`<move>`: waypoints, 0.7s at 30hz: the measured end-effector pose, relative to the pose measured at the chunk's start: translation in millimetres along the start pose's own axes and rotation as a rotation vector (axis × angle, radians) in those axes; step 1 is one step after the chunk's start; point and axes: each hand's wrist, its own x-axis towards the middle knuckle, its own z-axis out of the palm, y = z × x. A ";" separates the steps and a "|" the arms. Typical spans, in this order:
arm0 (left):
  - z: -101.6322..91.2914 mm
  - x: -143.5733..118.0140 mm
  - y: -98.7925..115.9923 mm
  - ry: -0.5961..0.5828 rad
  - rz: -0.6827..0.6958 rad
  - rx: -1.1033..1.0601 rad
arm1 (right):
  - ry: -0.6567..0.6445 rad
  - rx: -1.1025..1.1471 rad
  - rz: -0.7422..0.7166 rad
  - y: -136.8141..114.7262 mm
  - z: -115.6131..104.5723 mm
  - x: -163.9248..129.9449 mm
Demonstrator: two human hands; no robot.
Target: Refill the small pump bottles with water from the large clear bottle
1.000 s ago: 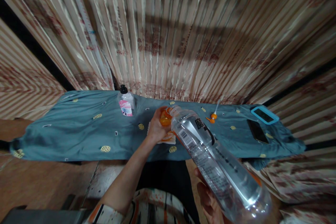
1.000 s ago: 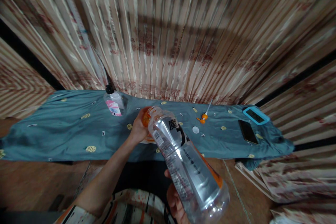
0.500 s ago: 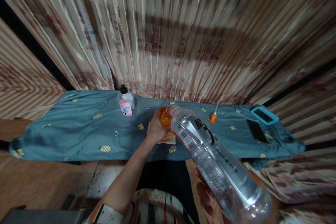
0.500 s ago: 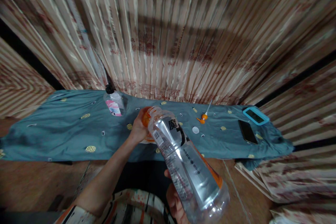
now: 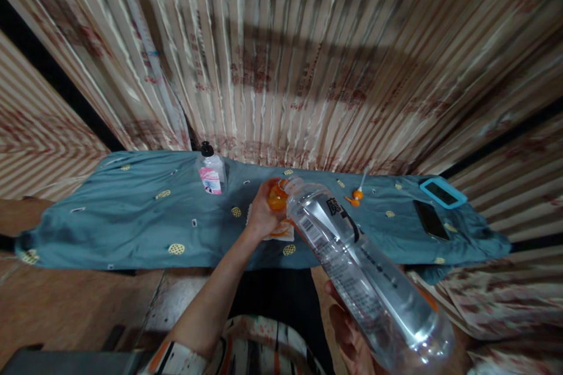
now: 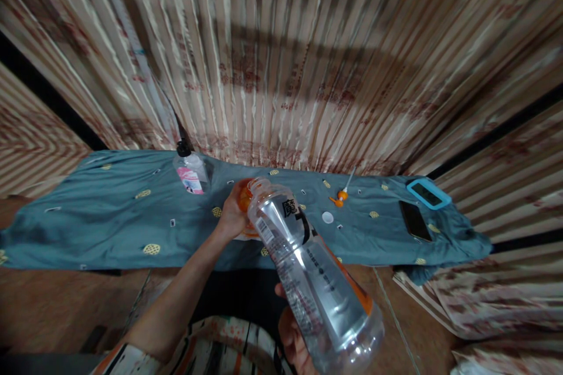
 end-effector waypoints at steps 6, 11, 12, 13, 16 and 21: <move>0.5 0.2 0.0 0.011 -0.010 0.014 | 0.001 0.000 0.001 0.7 -1.7 1.8; 0.8 -0.2 4.2 0.011 -0.002 0.019 | 0.020 0.013 0.010 1.7 -6.1 2.0; 0.7 -0.3 4.9 0.009 0.007 0.014 | 0.018 0.013 0.014 1.6 -6.1 1.6; 0.5 -0.4 5.5 0.004 0.014 0.007 | 0.015 0.014 0.019 1.2 -5.8 0.9; -0.2 -0.3 5.8 -0.005 0.025 -0.003 | -0.002 0.020 0.027 -0.7 -2.8 -1.7; -0.1 0.3 3.7 -0.005 0.007 0.016 | -0.015 0.014 0.022 -2.1 0.9 -3.8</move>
